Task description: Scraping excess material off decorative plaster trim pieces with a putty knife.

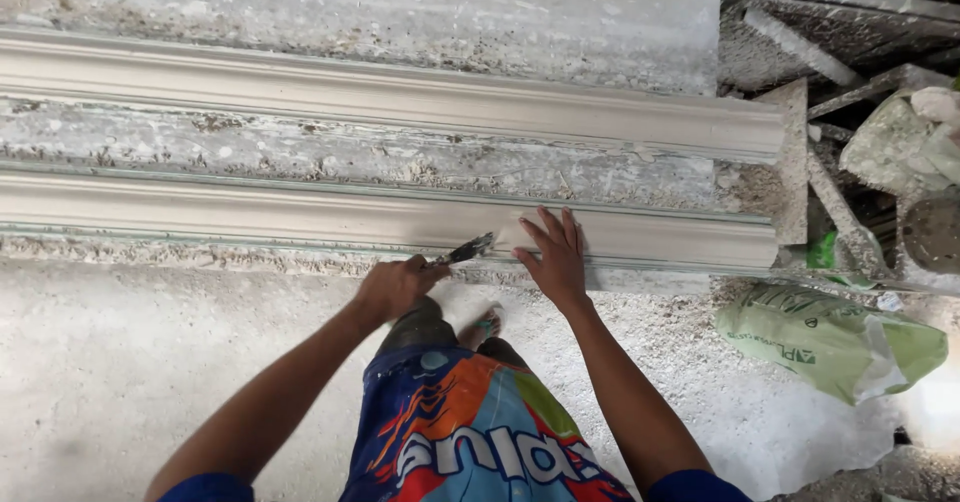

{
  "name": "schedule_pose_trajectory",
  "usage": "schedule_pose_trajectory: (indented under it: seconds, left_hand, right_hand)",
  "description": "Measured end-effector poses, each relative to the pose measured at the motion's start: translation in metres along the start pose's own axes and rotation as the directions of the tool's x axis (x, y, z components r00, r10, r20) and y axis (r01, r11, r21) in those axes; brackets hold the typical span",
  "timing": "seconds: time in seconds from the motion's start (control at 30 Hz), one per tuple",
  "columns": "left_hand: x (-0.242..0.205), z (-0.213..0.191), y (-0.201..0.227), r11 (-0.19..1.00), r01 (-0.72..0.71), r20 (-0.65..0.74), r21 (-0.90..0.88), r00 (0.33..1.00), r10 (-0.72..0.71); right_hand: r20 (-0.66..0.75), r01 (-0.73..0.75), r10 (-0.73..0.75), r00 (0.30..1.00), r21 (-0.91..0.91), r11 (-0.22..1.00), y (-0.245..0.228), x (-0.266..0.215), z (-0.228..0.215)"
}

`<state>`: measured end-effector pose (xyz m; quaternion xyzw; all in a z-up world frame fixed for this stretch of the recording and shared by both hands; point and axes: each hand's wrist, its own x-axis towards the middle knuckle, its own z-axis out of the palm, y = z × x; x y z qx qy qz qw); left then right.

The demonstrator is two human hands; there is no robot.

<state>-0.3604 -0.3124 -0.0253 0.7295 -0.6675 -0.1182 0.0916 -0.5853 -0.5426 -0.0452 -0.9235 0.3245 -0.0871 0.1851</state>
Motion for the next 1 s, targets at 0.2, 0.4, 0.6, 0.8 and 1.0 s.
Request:
schedule_pose_trajectory:
  seconds: [0.2, 0.4, 0.6, 0.8, 1.0]
  left_hand:
    - [-0.011, -0.010, -0.012, 0.996, -0.001, 0.000, 0.089, 1.000, 0.001]
    - [0.019, -0.014, 0.023, 0.998, -0.049, -0.007, 0.035, 0.999, 0.050]
    - [0.003, 0.006, 0.008, 0.997, -0.057, -0.017, 0.044, 0.998, 0.058]
    - [0.031, 0.005, 0.041, 0.995, -0.067, 0.026, -0.069, 0.997, 0.069]
    - [0.030, -0.038, 0.052, 0.997, -0.077, -0.069, 0.015, 0.995, 0.078]
  right_hand:
    - [-0.038, 0.022, -0.022, 0.999, -0.012, 1.000, 0.003, 0.000, 0.003]
    - [-0.003, -0.001, 0.001, 1.000, -0.052, 0.999, 0.006, 0.002, 0.006]
    - [-0.016, -0.050, 0.050, 0.999, -0.022, 0.998, 0.008, 0.002, -0.007]
    - [-0.074, -0.092, 0.088, 0.993, -0.043, 0.995, 0.023, -0.006, -0.006]
    - [-0.133, -0.134, 0.124, 0.983, -0.071, 0.988, 0.043, -0.020, -0.019]
